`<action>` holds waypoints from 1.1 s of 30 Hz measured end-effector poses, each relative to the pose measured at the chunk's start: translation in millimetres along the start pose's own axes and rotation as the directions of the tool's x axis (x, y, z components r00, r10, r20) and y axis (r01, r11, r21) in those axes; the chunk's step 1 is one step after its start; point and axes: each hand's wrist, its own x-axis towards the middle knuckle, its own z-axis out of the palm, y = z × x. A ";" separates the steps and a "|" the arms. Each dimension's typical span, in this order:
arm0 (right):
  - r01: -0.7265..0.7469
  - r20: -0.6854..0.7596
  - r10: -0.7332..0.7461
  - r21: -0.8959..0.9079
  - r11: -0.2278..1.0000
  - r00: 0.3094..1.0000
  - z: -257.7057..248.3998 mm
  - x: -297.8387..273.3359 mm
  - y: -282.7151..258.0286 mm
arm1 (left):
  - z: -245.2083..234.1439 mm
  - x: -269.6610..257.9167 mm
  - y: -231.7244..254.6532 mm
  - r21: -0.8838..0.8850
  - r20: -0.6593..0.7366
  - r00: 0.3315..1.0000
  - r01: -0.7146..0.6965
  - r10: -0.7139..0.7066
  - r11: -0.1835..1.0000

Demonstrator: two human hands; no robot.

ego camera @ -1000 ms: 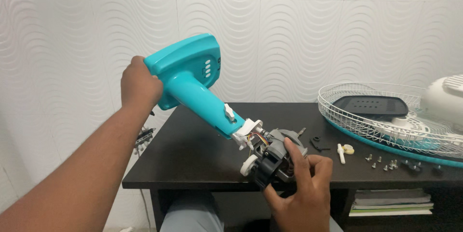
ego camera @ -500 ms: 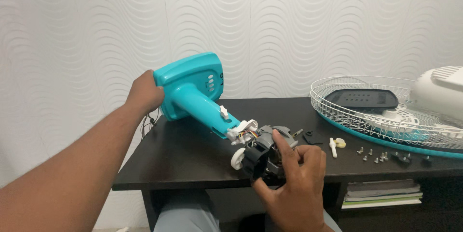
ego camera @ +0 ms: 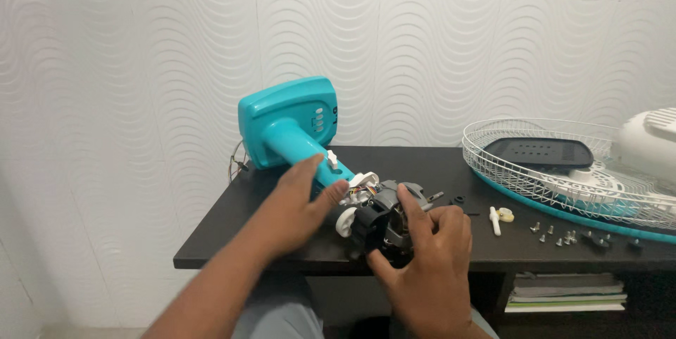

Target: The person assembles a teal electric fan by attaching the motor to the stand and securing it with screws. They use a screwdriver to tighten the screws and then attach a white plastic component to the motor shaft.

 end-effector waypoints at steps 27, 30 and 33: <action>-0.060 0.235 -0.011 0.294 0.954 0.972 1.4 6.6 13.5 | -21.5 -14.6 35.8 0.056 0.245 0.948 0.194 -0.201 0.980; -0.125 0.204 0.073 0.254 0.959 0.976 -4.5 8.2 29.8 | -22.8 -16.0 40.1 0.064 0.241 0.946 0.205 -0.215 0.977; -0.259 0.129 0.258 -0.009 0.966 0.957 -17.9 18.9 51.7 | -23.3 -14.7 41.1 0.048 0.240 0.945 0.215 -0.220 0.975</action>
